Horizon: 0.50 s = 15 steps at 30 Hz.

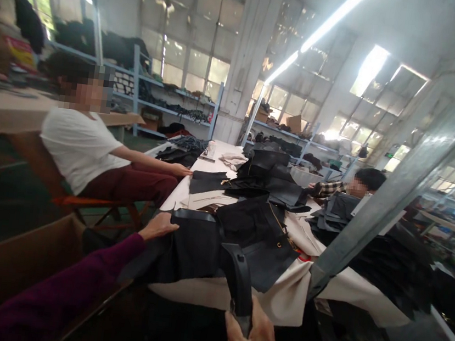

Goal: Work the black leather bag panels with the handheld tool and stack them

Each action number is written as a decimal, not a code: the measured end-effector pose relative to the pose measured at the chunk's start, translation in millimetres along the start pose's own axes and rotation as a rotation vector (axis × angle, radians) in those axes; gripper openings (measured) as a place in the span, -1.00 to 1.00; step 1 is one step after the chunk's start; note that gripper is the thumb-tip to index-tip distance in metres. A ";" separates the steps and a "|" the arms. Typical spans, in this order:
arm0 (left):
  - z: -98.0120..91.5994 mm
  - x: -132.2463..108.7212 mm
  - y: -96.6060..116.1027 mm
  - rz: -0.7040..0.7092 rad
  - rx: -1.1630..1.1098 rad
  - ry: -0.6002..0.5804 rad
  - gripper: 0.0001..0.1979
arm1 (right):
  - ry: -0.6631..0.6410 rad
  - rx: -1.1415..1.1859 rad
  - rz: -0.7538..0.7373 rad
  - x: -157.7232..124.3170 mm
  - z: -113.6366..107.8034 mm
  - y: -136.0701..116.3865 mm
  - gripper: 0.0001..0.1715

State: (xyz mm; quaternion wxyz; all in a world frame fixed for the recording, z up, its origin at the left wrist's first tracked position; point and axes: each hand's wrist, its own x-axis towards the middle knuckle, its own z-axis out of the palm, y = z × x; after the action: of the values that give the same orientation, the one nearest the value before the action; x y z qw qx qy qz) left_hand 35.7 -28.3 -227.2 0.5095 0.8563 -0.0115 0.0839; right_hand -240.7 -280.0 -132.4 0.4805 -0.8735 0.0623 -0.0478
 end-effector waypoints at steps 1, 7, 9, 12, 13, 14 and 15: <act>-1.1 -4.4 -0.3 0.011 -0.012 0.000 -0.89 | -0.008 -0.008 0.007 -0.5 1.3 0.2 -0.73; -29.4 -44.7 8.9 0.126 -0.362 -0.133 -0.59 | -0.075 -0.064 -0.101 4.4 15.1 -4.7 -0.78; -40.4 -61.9 16.8 0.101 -0.658 -0.218 -0.47 | -0.165 -0.027 -0.101 10.4 24.7 -11.4 -0.79; -53.9 -85.8 29.7 0.015 -0.938 -0.302 -0.34 | -0.225 0.003 -0.114 18.5 41.4 -26.9 -0.80; -57.6 -92.5 33.7 -0.002 -0.991 -0.320 -0.32 | -0.232 0.001 -0.123 20.0 46.5 -33.0 -0.79; -60.8 -98.5 37.3 -0.016 -1.031 -0.339 -0.30 | -0.210 -0.006 -0.131 20.7 51.0 -39.1 -0.78; -63.6 -103.9 40.5 -0.028 -1.059 -0.361 -0.29 | -0.180 -0.014 -0.135 20.8 55.0 -45.0 -0.76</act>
State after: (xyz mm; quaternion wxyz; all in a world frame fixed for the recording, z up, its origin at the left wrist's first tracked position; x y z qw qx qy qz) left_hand -79.4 1.0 -178.5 0.8610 0.4843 -0.1279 -0.0882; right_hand -209.5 -213.4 -123.2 0.4735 -0.8799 -0.0396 -0.0009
